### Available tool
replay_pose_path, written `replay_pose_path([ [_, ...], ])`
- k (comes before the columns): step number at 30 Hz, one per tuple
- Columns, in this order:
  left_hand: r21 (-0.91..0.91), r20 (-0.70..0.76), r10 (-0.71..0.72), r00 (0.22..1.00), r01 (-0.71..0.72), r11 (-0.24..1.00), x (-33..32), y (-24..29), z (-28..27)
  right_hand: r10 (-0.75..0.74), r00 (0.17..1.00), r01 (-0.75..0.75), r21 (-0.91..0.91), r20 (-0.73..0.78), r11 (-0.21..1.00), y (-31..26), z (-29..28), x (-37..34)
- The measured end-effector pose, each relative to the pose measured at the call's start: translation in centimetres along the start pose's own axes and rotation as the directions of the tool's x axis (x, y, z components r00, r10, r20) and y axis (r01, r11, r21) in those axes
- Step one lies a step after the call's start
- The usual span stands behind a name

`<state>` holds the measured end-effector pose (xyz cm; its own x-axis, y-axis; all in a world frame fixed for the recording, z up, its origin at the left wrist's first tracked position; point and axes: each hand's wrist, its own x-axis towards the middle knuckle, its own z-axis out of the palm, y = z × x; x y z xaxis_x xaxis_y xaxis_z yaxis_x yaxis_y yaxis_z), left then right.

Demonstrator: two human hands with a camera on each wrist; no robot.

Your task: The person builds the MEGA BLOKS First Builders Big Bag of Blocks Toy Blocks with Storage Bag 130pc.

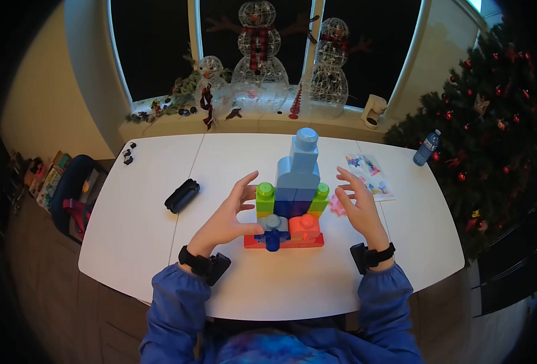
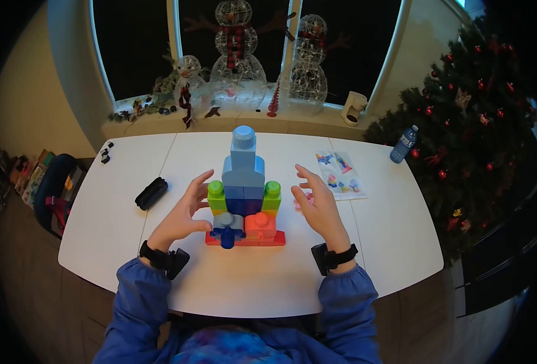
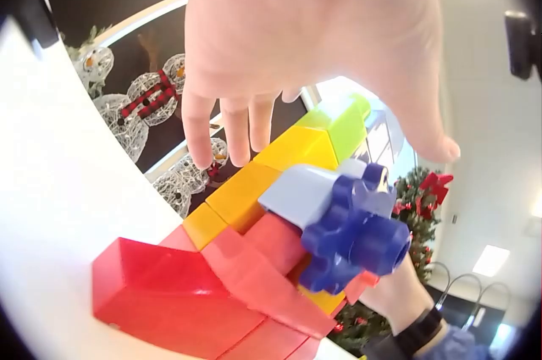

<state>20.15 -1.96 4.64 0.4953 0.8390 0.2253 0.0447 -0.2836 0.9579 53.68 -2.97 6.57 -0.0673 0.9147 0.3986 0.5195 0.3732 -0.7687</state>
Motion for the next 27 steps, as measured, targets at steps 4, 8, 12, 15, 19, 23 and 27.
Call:
replay_pose_path([
  [4,-0.300,0.129,-0.089,0.988,0.124,0.946,2.6,0.1,-0.5,0.082,0.992,0.003,-0.663,0.097,0.748,5.2,-0.6,0.3],
  [8,-0.212,0.189,-0.118,0.975,0.157,0.964,3.9,-0.5,0.3,0.116,0.990,-0.022,-0.714,0.084,0.700,9.5,0.8,0.6],
  [12,-0.165,0.198,-0.106,0.974,0.140,0.976,4.1,-1.4,0.8,0.100,0.994,-0.044,-0.660,0.047,0.750,9.6,0.9,0.5],
  [15,-0.179,0.200,-0.100,0.975,0.136,0.974,4.2,-1.8,0.8,0.082,0.996,-0.080,-0.529,-0.020,0.845,4.0,-0.2,-0.7],
  [19,-0.209,0.205,-0.084,0.975,0.127,0.970,4.1,-2.0,1.1,-0.002,0.989,-0.044,-0.311,-0.145,0.949,-3.5,-0.5,-4.3],
  [23,-0.231,0.257,-0.130,0.958,0.191,0.954,4.4,-3.1,0.9,-0.186,0.982,0.181,-0.207,-0.004,0.961,-6.2,1.1,-8.1],
  [27,-0.294,0.237,-0.072,0.969,0.143,0.945,4.1,-3.0,1.2,-0.368,0.923,0.384,-0.277,0.110,0.881,-6.3,3.6,-9.2],
])
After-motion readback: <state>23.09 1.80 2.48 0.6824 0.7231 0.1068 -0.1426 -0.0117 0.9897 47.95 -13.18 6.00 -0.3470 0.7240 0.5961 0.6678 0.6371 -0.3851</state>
